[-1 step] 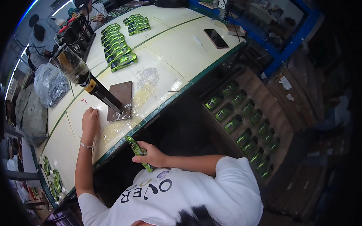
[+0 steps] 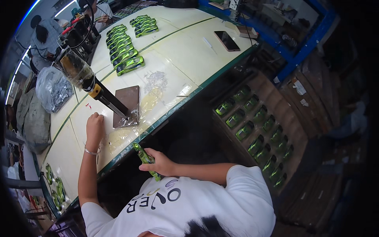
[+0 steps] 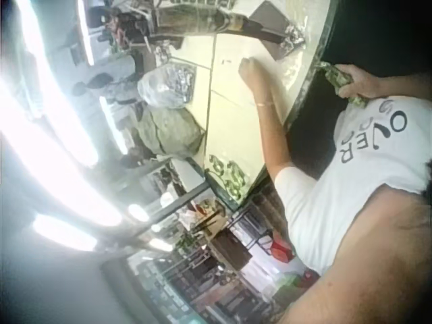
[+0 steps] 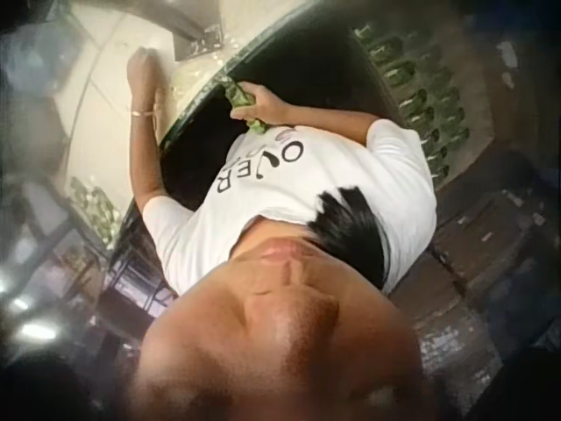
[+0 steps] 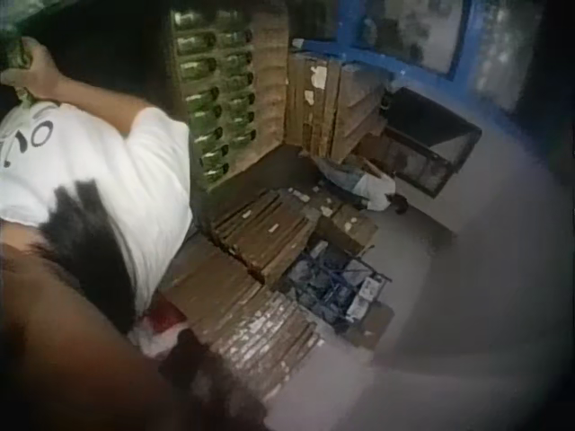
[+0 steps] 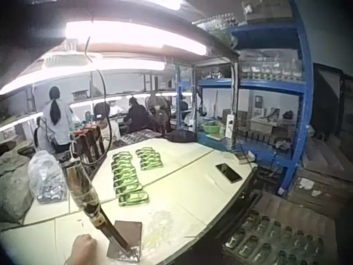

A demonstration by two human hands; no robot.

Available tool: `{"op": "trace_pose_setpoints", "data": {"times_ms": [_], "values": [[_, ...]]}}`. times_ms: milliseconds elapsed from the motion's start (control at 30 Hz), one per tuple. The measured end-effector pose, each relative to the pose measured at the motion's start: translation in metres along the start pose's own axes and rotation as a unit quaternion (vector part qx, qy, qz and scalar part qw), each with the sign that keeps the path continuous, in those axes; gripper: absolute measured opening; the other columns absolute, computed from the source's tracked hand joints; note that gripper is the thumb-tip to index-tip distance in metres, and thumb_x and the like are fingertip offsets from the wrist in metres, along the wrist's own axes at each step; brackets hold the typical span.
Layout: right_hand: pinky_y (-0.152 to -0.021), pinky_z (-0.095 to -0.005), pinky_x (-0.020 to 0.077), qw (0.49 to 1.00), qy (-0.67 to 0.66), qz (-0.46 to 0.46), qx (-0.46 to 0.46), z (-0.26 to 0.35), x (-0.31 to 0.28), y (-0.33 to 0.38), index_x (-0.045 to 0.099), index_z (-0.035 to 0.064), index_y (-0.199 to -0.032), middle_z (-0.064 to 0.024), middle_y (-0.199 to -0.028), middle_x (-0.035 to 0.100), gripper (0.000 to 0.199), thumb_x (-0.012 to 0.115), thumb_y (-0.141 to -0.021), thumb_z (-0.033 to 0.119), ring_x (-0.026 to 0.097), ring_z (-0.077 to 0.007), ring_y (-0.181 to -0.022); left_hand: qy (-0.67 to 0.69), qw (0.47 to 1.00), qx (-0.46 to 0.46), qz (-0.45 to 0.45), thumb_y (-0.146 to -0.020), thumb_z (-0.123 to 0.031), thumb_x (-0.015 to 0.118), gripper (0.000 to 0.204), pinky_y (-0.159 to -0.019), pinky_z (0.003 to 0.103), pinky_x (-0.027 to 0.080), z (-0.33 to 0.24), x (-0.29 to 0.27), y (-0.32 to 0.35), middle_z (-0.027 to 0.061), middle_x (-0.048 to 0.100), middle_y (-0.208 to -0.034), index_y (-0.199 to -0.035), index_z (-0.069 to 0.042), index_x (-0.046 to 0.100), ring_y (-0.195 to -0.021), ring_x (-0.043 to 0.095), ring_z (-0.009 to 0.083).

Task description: The person assembles toy car bodies by inserting clear window pieces into the car shells by hand, securing them using a mounted electric screwdriver, and placing the assembled shells into compartment trays and onto the workbench.

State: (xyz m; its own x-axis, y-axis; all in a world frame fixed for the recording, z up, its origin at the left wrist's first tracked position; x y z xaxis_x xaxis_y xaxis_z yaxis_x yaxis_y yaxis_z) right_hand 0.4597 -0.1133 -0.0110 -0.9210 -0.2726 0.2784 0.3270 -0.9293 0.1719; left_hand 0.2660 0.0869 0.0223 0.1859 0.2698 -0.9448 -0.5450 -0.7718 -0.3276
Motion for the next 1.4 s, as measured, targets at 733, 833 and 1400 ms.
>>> {"op": "trace_pose_setpoints", "data": {"times_ms": [733, 833, 1400], "values": [[-0.074, -0.0267, 0.0443, 0.996, -0.004, 0.060, 0.061, 0.008, -0.007, -0.015, 0.036, 0.0011, -0.117, -0.0099, -0.090, 0.054, 0.053, 0.061, -0.072, 0.010, 0.054, -0.0143, -0.082, 0.409, 0.803, -0.375, -0.216, -0.073, 0.000, 0.055, 0.005, -0.055, 0.021, 0.039, -0.004, -0.026, 0.138, 0.0020, 0.051, -0.067, -0.077, 0.001, 0.058, -0.063, 0.047, 0.0089], [-0.075, -0.0272, 0.0443, 0.995, 0.016, 0.070, 0.066, 0.011, -0.002, -0.017, 0.036, 0.0009, -0.116, -0.0096, -0.090, 0.054, 0.052, 0.062, -0.072, 0.011, 0.054, -0.0145, -0.083, 0.236, 0.882, -0.372, -0.167, -0.069, -0.001, 0.056, 0.005, -0.058, 0.025, 0.039, -0.007, -0.034, 0.145, 0.0050, 0.049, -0.066, -0.074, 0.000, 0.057, -0.064, 0.046, 0.0141], [-0.077, -0.0250, 0.0426, 0.978, 0.199, 0.058, -0.014, 0.054, 0.006, -0.014, 0.037, -0.0001, -0.117, -0.0091, -0.096, 0.053, 0.070, 0.074, -0.059, 0.012, 0.052, -0.0124, -0.084, 0.345, 0.865, -0.362, 0.032, -0.069, -0.001, 0.054, 0.011, -0.056, 0.026, 0.041, -0.015, -0.072, 0.125, 0.0097, 0.055, -0.066, -0.079, 0.003, 0.057, -0.060, 0.053, 0.0165]]}}
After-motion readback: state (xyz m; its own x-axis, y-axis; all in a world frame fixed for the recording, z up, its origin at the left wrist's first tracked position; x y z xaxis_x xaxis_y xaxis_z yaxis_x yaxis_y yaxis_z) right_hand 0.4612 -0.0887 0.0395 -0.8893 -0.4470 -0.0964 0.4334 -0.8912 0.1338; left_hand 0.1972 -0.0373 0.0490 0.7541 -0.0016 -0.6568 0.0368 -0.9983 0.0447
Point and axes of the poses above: each hand's wrist, its own y-axis away from the middle knuckle, its own x-axis out of the palm, z = x × y, the point moved 1 cm from there along -y, towards the middle knuckle
